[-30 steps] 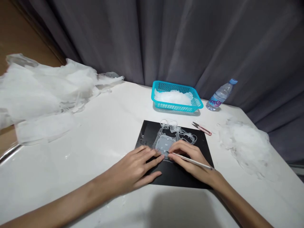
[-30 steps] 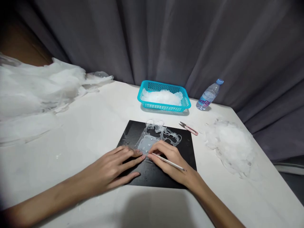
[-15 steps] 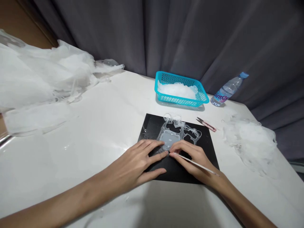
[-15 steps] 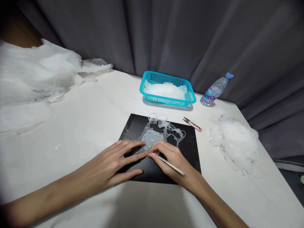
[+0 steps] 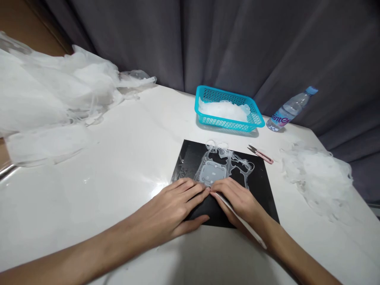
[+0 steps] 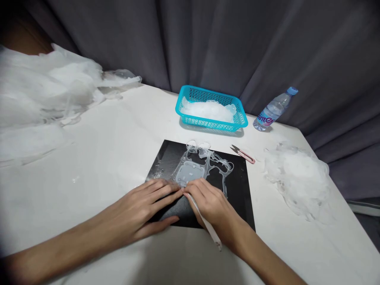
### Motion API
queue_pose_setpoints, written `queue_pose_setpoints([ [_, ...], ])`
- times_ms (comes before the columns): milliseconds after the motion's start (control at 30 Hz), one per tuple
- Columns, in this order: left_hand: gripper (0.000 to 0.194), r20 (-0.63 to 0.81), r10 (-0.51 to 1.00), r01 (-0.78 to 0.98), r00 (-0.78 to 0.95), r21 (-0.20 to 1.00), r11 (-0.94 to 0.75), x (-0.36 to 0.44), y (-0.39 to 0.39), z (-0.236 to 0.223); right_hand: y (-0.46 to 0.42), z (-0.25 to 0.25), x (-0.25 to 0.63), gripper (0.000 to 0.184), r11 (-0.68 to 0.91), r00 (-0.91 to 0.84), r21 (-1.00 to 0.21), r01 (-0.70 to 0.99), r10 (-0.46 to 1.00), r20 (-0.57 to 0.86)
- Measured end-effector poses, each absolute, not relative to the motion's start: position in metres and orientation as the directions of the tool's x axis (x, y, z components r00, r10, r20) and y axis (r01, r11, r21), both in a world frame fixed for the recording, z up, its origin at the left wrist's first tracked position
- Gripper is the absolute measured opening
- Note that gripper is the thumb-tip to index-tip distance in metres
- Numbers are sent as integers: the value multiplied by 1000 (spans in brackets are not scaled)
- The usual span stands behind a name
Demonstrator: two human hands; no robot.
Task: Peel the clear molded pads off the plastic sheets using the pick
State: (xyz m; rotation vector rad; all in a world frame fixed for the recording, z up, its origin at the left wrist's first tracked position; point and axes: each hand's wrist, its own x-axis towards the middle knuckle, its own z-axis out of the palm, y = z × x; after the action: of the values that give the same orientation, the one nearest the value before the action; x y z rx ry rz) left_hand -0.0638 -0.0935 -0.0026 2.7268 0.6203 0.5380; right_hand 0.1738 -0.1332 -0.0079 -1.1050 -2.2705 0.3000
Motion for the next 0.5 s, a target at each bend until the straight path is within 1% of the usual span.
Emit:
queue_pose_setpoints([
  [67, 44, 289, 467, 356, 836, 361, -862, -64, -94, -3, -134, -5, 175, 18, 613, -489, -424, 667, 789, 372],
  [133, 45, 293, 473, 360, 831, 365, -859, -63, -94, -2, -135, -2, 179, 18, 595, -485, -447, 668, 804, 344],
  [267, 45, 294, 463, 355, 837, 352, -866, -62, -95, 1, -135, 0, 187, 13, 537, -449, -593, 600, 839, 306],
  [333, 45, 289, 450, 354, 845, 329, -875, -62, -95, 2, -135, -2, 188, 13, 520, -440, -635, 572, 847, 297],
  [500, 46, 279, 439, 362, 854, 288, -887, -63, -95, -1, -134, -3, 185, 12, 533, -434, -634, 560, 841, 323],
])
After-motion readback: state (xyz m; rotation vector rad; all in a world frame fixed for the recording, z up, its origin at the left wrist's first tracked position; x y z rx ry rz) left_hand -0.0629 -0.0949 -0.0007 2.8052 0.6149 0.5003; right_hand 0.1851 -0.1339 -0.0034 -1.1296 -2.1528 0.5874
